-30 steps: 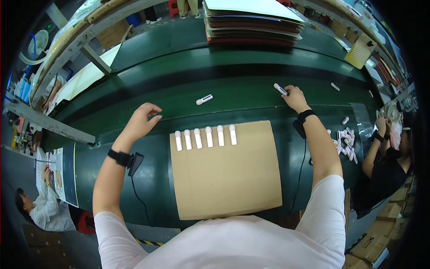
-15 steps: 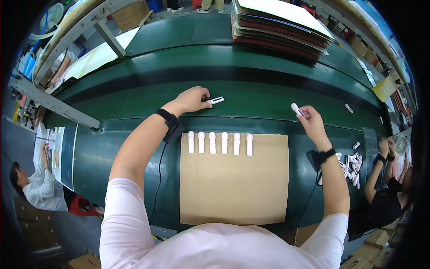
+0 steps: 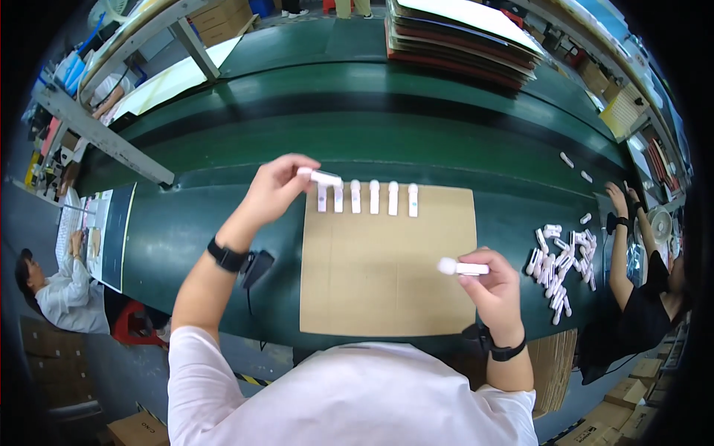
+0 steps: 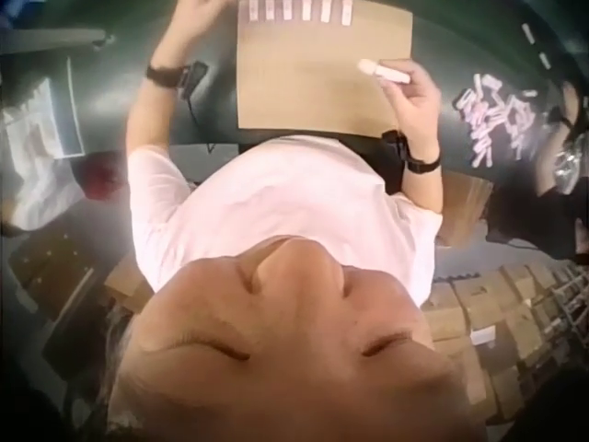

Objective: The person places a cardboard sheet on the table, picks up white electronic devices one at a time, and presses their buttons. They then align the devices in a row on the cardboard sheet.

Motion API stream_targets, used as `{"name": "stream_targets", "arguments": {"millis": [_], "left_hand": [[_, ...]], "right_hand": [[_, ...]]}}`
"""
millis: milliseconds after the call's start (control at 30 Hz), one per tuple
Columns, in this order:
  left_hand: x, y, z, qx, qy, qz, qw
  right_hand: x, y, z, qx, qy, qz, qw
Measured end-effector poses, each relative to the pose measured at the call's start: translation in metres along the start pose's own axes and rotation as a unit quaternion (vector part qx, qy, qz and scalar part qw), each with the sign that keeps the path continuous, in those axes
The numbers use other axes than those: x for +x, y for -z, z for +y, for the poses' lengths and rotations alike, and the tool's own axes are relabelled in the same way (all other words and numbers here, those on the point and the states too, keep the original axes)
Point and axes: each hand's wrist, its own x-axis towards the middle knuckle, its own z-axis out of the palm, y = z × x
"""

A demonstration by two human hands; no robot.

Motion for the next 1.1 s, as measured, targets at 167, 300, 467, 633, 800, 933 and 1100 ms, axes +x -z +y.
{"name": "stream_targets", "arguments": {"millis": [167, 300, 467, 633, 800, 933, 1100], "left_hand": [[-0.116, -0.035, 0.033, -0.186, 0.02, 0.029, 0.982], [-0.17, -0.069, 0.037, -0.283, 0.003, 0.051, 0.958], [-0.209, -0.102, 0.04, -0.286, 0.02, 0.072, 0.955], [-0.226, -0.12, 0.049, -0.246, 0.004, 0.086, 0.965], [-0.224, -0.116, 0.056, 0.01, -0.08, 0.082, 0.993], [-0.219, -0.119, 0.051, -0.025, -0.093, 0.076, 0.992], [-0.208, -0.118, 0.045, -0.023, -0.082, 0.063, 0.994]], "right_hand": [[-0.024, -0.043, -0.004, -0.097, 0.096, -0.03, 0.99], [-0.047, -0.058, 0.013, -0.088, 0.122, -0.046, 0.988], [-0.078, -0.067, 0.025, -0.063, 0.111, -0.056, 0.99], [-0.096, -0.069, 0.03, -0.067, 0.12, -0.057, 0.989], [-0.096, -0.069, 0.031, -0.105, 0.146, -0.054, 0.982], [-0.09, -0.066, 0.039, -0.096, 0.134, -0.068, 0.984], [-0.077, -0.07, 0.044, -0.079, 0.133, -0.083, 0.985]]}}
